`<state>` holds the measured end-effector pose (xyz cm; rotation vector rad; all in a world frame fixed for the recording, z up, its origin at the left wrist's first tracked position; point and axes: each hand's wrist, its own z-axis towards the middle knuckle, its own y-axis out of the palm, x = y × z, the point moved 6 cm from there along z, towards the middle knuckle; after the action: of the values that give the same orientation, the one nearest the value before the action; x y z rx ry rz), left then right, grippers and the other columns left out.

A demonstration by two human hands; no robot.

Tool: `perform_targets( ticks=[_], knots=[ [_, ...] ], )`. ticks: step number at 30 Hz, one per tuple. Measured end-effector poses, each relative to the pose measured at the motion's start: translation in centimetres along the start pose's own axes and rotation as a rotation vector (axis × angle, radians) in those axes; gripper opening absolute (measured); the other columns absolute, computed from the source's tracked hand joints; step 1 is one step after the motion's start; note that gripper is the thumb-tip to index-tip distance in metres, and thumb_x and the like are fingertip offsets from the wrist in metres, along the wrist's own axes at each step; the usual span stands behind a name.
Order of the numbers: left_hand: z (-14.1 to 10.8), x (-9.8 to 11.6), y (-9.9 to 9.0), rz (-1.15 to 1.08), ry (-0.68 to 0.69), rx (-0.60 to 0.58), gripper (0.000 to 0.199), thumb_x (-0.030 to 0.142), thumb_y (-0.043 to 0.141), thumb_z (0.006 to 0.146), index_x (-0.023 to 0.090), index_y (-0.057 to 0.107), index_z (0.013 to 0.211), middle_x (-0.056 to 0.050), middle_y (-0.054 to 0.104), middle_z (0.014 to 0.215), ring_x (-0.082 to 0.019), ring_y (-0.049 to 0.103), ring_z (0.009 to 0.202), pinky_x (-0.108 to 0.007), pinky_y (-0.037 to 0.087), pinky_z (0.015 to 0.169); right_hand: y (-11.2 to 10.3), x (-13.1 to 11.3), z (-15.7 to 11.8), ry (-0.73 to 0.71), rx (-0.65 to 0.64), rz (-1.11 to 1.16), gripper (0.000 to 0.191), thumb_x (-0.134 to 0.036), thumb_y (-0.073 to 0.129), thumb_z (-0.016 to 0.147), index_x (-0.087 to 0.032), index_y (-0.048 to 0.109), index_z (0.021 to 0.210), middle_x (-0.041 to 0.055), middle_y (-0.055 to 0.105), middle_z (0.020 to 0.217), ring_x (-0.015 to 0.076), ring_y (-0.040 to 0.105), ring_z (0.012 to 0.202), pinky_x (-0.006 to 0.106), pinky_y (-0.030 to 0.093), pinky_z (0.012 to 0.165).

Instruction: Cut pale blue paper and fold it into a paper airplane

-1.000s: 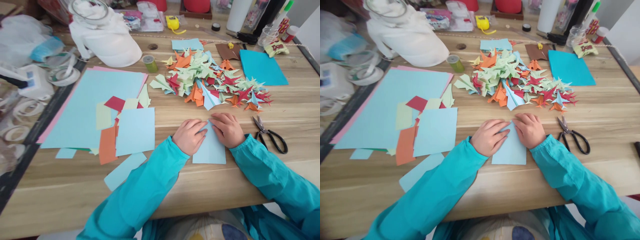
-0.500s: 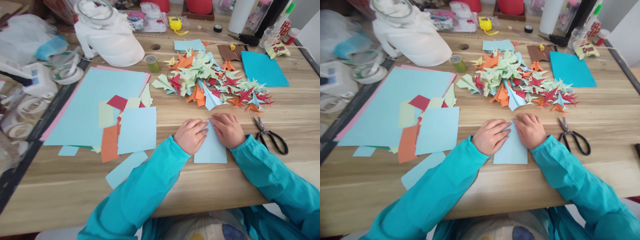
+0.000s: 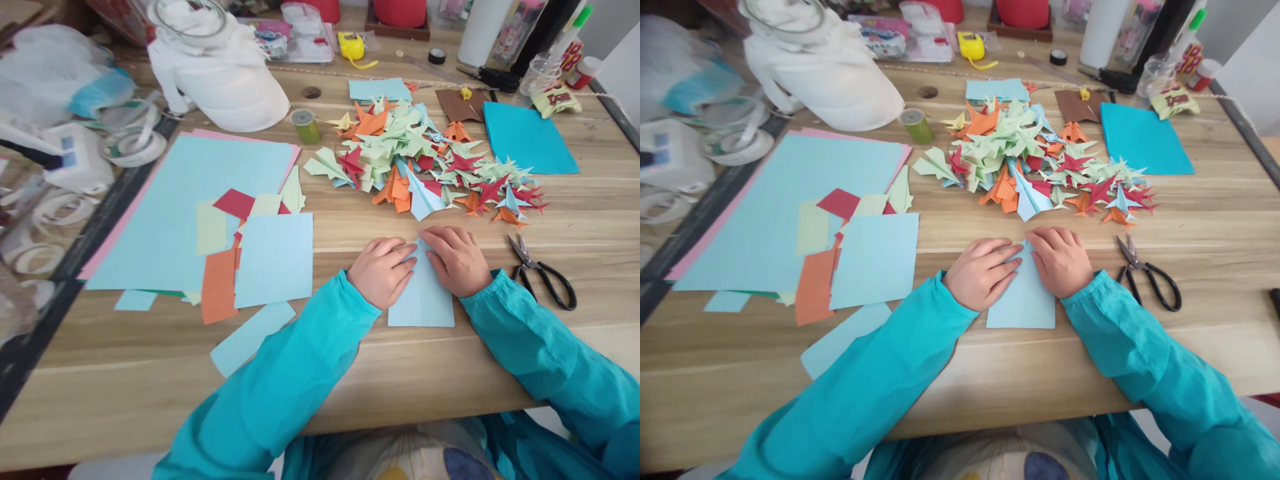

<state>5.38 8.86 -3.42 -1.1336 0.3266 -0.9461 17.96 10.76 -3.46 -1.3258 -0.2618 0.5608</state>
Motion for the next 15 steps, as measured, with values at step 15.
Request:
perform_targets(
  ticks=[15],
  knots=[
    [-0.02,0.13,-0.12,0.031,0.013,0.022,0.026,0.026,0.046,0.083,0.015,0.065,0.096,-0.005,0.062,0.112,-0.024,0.051,0.103,-0.042,0.044,0.084,-0.01,-0.14,0.05,0.001,-0.001,-0.038,0.034,-0.025,0.038,0.087,-0.023,0.054,0.116,0.0076,0.054,0.118,0.0243,0.045,0.103,0.038,0.034,0.082]
  ],
)
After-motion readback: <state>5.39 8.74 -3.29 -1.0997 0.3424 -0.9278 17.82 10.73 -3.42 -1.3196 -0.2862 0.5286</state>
